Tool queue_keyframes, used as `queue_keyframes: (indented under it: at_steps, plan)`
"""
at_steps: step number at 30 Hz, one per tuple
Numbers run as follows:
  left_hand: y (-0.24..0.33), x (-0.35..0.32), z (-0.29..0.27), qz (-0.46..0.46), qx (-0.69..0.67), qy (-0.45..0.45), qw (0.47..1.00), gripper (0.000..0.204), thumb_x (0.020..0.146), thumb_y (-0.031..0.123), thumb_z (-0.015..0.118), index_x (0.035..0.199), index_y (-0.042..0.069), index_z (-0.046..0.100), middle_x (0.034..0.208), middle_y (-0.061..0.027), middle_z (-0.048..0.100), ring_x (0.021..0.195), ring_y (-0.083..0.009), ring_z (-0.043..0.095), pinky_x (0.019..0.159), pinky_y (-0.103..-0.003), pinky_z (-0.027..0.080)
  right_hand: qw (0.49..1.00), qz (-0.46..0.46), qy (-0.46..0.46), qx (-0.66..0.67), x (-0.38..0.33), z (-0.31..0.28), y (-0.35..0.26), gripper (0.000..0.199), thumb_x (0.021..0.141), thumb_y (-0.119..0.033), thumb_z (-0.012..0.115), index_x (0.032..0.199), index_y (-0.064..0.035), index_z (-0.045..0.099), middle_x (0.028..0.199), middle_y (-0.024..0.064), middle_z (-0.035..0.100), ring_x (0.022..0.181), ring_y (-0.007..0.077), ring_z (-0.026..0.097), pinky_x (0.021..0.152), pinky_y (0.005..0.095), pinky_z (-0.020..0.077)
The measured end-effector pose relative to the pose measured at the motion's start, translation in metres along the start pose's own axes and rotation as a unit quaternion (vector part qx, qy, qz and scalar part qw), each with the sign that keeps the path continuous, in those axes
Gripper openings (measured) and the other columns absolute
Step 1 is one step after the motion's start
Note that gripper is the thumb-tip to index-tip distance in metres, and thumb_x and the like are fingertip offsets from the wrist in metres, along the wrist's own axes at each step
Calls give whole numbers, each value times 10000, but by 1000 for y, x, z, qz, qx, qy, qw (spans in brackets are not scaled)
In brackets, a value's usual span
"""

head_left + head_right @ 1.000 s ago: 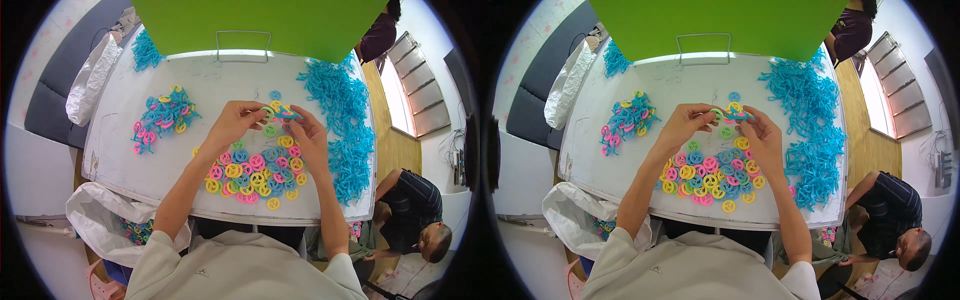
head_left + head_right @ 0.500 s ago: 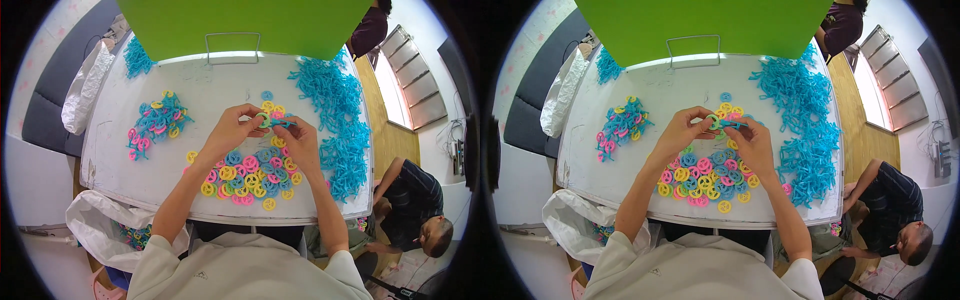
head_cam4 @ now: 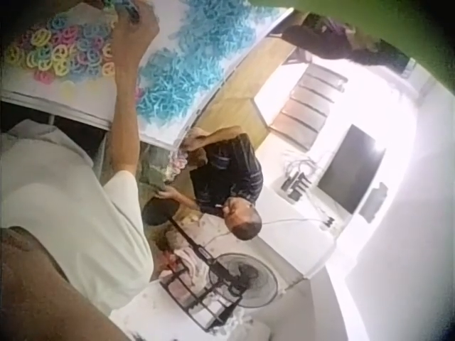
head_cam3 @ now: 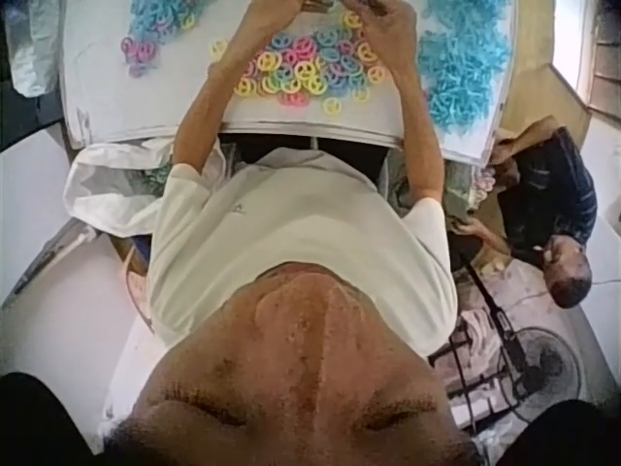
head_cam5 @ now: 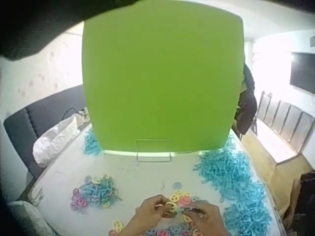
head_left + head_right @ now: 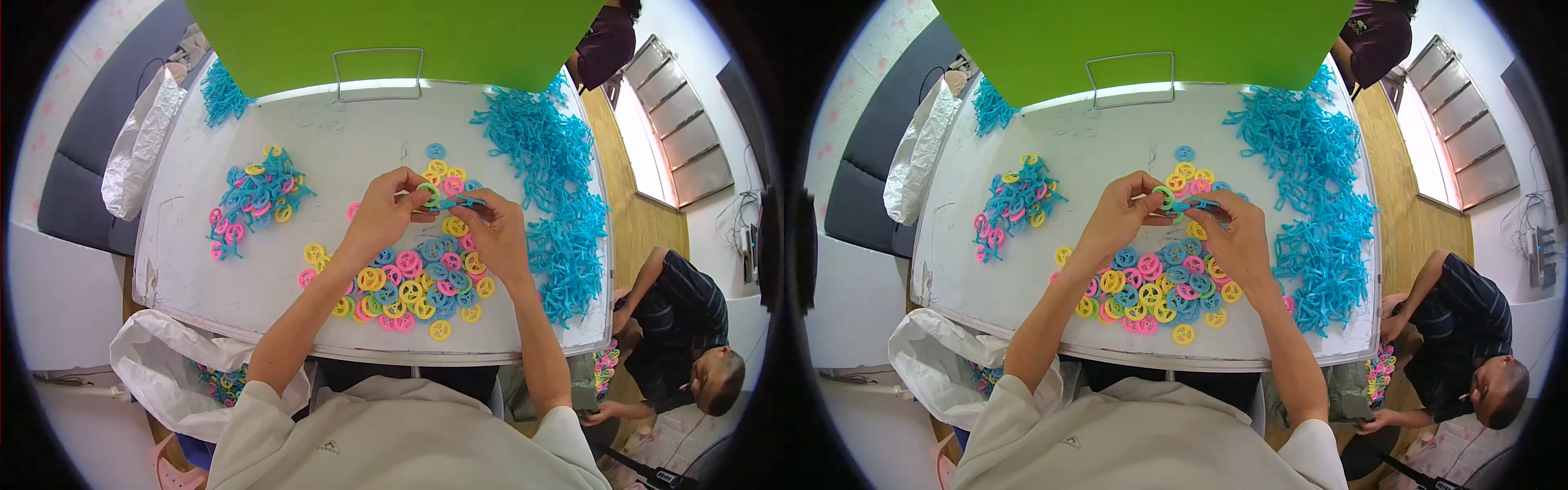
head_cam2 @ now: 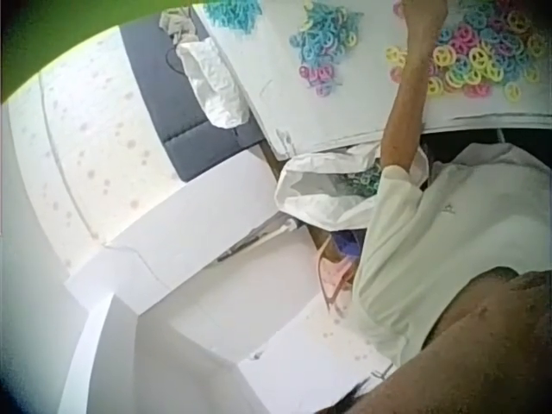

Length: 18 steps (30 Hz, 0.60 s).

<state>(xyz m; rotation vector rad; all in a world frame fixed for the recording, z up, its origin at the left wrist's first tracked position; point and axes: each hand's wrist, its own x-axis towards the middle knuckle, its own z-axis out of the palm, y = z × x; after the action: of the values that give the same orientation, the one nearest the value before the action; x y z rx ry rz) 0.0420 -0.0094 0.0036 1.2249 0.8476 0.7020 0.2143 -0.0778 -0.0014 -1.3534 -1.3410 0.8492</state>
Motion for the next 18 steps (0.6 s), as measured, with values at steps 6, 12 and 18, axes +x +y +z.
queue_keyframes:
  at_steps: [6, 12, 18]
  plan:
    - [-8, -1, 10, 81, 75, 48, 993, 88, 941, -25, 464, 956, -61, 543, 917, -97, 600, 827, -154, 647, 763, -290, 598, 1000, 13, -5, -14, 0, -3, 2, 152, 852, 39, 618, 999, 28, 656, 891, 65, 687, 834, 109, 645, 680, 241, 502]
    - [-1, -1, 7, -23, 2, 25, 999, 83, 930, -51, 457, 954, -55, 537, 894, -105, 610, 803, -165, 657, 723, -282, 595, 999, 12, -38, 14, 1, -6, 5, 152, 849, 46, 617, 994, 30, 657, 885, 66, 682, 830, 113, 644, 700, 249, 515]
    - [-7, -3, 10, 76, 126, 39, 988, 86, 927, -53, 460, 968, -48, 536, 899, -114, 611, 765, -176, 664, 655, -276, 579, 999, 17, -44, -1, 2, -8, 7, 152, 844, 37, 627, 993, 30, 659, 866, 65, 682, 807, 111, 641, 679, 244, 514]
